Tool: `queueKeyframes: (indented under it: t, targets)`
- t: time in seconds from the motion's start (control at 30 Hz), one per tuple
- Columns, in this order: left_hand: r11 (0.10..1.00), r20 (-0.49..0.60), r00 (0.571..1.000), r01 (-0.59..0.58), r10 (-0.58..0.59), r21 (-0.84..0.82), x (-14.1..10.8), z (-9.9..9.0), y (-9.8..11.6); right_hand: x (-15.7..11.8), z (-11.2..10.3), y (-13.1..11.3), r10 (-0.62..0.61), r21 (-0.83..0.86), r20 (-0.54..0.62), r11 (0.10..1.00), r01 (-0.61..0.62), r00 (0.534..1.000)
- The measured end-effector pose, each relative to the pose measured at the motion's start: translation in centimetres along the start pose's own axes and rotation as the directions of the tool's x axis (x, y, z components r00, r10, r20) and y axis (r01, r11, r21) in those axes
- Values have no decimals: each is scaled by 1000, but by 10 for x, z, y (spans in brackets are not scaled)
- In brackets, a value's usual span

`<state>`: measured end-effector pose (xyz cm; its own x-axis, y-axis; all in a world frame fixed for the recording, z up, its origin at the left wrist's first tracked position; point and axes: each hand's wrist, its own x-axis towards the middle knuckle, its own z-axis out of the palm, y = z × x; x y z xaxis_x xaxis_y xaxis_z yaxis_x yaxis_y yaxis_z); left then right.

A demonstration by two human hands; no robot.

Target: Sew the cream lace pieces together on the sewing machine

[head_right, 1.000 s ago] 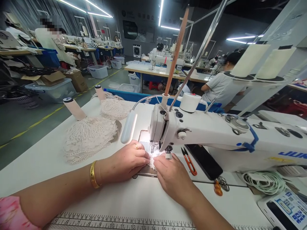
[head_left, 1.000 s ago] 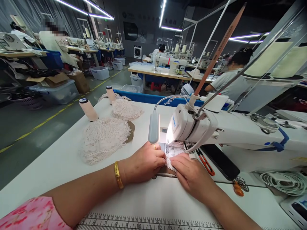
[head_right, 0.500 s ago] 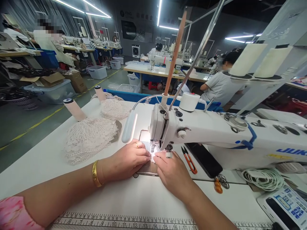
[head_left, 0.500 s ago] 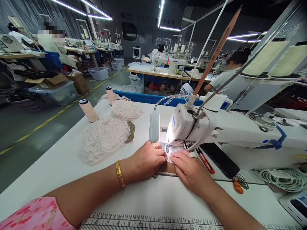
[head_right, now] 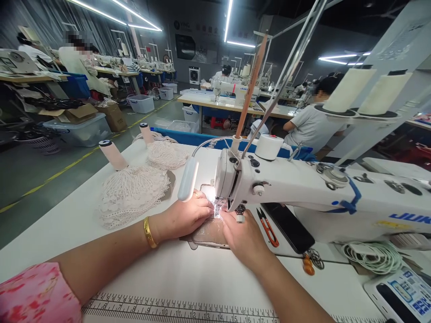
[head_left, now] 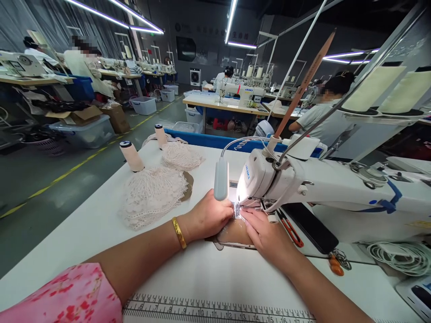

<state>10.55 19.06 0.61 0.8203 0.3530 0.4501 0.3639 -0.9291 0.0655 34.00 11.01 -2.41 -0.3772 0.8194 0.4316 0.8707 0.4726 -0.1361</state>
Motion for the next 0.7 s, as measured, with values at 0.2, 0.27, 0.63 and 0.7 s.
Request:
queueKeyframes:
  t: [0.2,0.27,0.63,0.7]
  targets:
    - [939,99,956,291,-277,-181,9,0,-6,4,6,1,25,-1,-3,1000,-25,1000]
    - [869,136,903,429,-407,-246,16,3,-11,3,6,0,30,8,-8,1000,-30,1000]
    - [654,204,765,633,-611,-415,55,43,-37,7,0,-7,74,112,-55,991,-68,996]
    - [585,217,731,659,-647,-474,57,43,-35,5,2,-6,69,110,-63,992,-62,996]
